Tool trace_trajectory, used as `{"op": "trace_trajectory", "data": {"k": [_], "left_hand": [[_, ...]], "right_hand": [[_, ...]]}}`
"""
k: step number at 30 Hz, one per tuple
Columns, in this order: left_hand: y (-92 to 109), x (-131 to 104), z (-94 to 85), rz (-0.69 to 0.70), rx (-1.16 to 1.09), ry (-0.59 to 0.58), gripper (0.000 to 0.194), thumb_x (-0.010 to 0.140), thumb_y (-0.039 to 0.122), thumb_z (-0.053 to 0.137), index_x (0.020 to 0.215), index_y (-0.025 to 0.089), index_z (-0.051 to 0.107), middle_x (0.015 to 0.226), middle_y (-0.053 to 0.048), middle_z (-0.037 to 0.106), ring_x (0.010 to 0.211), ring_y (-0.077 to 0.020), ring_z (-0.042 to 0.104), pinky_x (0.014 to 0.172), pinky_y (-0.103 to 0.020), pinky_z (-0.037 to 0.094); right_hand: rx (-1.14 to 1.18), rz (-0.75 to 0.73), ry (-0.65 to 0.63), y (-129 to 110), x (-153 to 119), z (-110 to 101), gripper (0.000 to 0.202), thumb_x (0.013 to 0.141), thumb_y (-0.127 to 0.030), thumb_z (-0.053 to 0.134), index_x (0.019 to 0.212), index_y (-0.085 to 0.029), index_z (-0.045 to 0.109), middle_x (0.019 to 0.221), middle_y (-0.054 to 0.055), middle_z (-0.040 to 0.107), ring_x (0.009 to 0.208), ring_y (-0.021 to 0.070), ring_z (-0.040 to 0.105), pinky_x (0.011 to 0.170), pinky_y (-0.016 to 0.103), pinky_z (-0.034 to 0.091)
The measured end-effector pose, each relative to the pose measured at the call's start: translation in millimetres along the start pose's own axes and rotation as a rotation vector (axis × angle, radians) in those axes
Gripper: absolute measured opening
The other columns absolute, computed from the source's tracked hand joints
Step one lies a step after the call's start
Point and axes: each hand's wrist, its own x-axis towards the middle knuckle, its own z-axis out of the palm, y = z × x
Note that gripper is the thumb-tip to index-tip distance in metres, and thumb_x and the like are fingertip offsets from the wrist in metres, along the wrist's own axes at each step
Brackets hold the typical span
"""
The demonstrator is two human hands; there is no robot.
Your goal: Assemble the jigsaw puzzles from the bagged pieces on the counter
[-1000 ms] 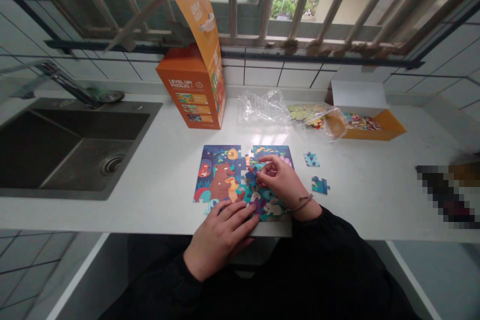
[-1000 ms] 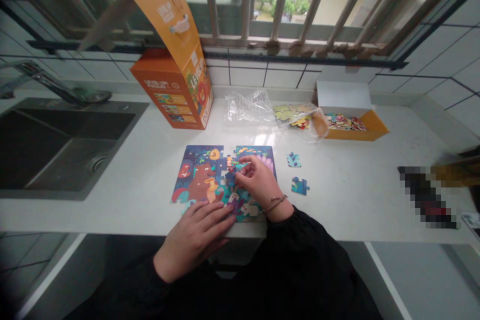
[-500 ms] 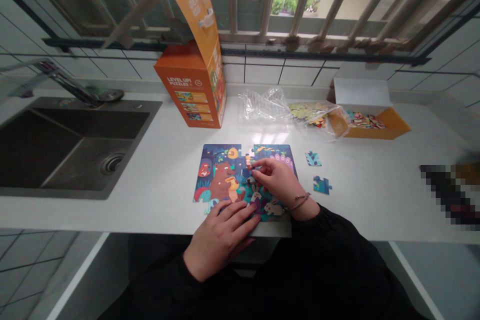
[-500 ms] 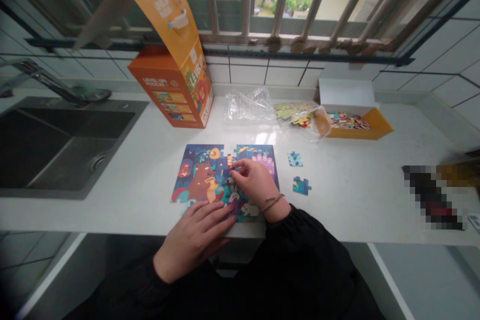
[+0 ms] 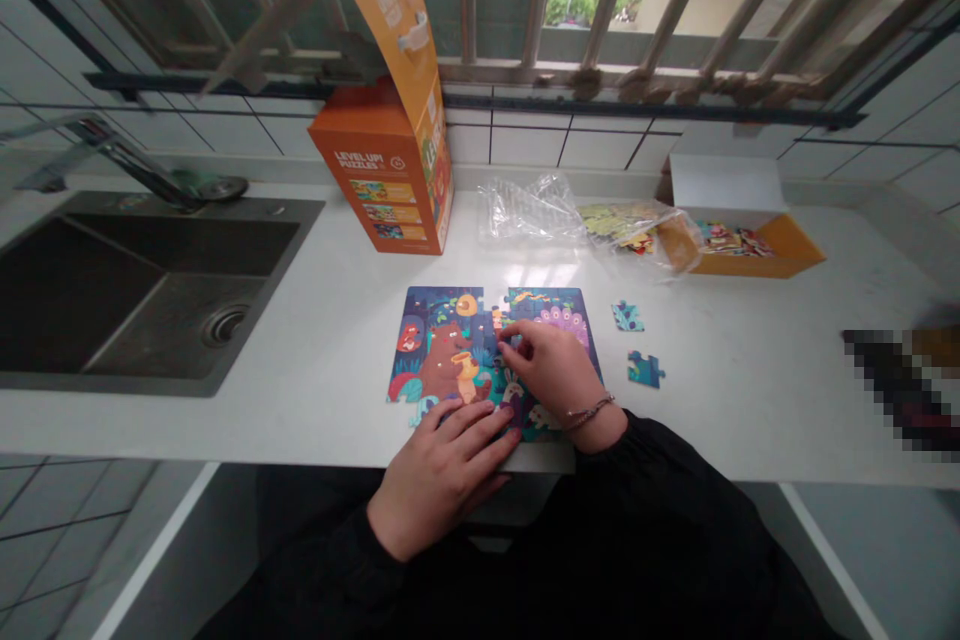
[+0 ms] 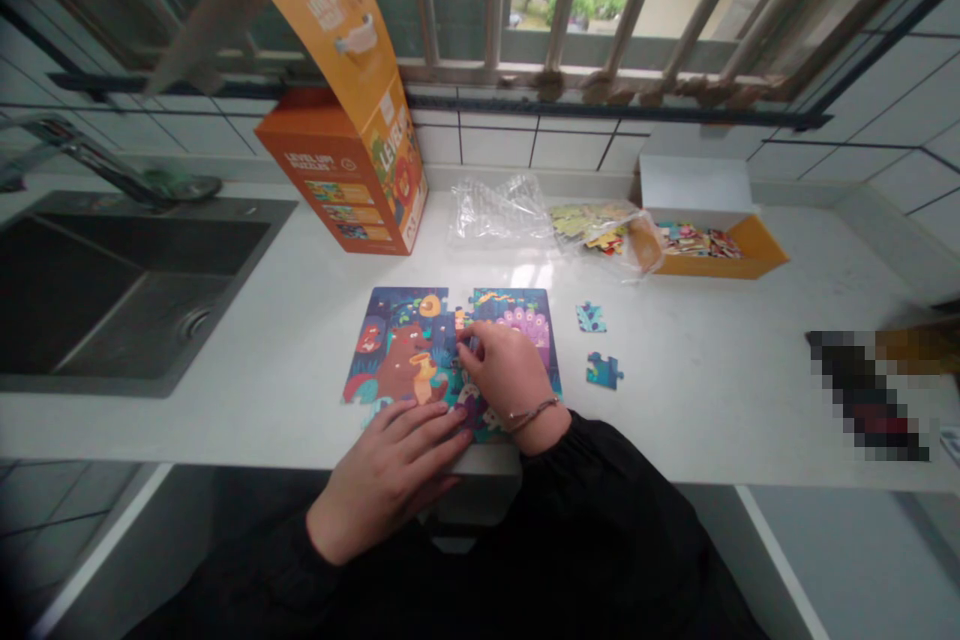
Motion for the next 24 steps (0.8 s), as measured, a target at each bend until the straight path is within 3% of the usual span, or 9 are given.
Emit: {"op": "trace_trajectory", "data": {"k": [7,13,16,19,21,24], "left_hand": [[0,1,-2.4,-0.008,-0.011,-0.009,0.039,0.109,0.037,0.065,0.147,0.029,0.065,0.150,-0.004,0.071,0.139,-0.0265,0.062,0.116,-0.048,0.043],[4,16,-17.2,-0.077,-0.124,-0.075,0.046,0.107,0.050,0.065,0.145,0.024,0.067,0.145,-0.011,0.072,0.130,-0.0299,0.067,0.108,-0.049,0.052],[1,29,-12.3,-0.156,-0.082,-0.046,0.049,0.108,0.047,0.063,0.149,0.020,0.062,0.156,-0.016,0.064,0.139,-0.0331,0.062,0.118,-0.054,0.049],[-7,42,2.3,-0.244,0.023,-0.027,0.067,0.109,0.052,0.060,0.162,0.014,0.048,0.172,-0.021,0.045,0.158,-0.0381,0.045,0.128,-0.060,0.038],[-13,47,12.7,-0.274,0.073,-0.025,0.080,0.109,0.056,0.057,0.169,0.009,0.035,0.177,-0.024,0.035,0.164,-0.0388,0.035,0.130,-0.060,0.035],[-20,49,23.9,-0.273,0.100,-0.049,0.087,0.109,0.061,0.052,0.174,0.009,0.024,0.177,-0.023,0.034,0.166,-0.0376,0.032,0.131,-0.059,0.032]], "right_hand": [[-0.095,-0.042,0.015,2,-1,4,0.014,0.101,-0.026,0.072,0.113,-0.026,0.080,0.097,0.005,0.073,0.086,0.0208,0.066,0.078,0.032,0.049],[-0.066,-0.063,0.010,4,-1,5,0.018,0.105,-0.027,0.065,0.115,-0.027,0.080,0.097,0.006,0.075,0.088,0.0224,0.068,0.081,0.033,0.051],[0.088,0.007,0.116,7,-5,-11,0.023,0.107,-0.033,0.059,0.113,-0.024,0.080,0.086,0.003,0.075,0.075,0.0200,0.067,0.075,0.032,0.050],[0.150,0.146,0.304,18,-17,-37,0.029,0.106,-0.042,0.057,0.109,-0.023,0.080,0.079,0.003,0.075,0.067,0.0197,0.065,0.068,0.032,0.048],[0.115,0.225,0.429,32,-31,-55,0.032,0.105,-0.045,0.058,0.108,-0.022,0.080,0.083,0.005,0.077,0.069,0.0211,0.066,0.068,0.032,0.048],[0.008,0.293,0.521,60,-56,-76,0.036,0.105,-0.048,0.056,0.110,-0.022,0.079,0.093,0.009,0.079,0.072,0.0229,0.068,0.070,0.035,0.050]]}}
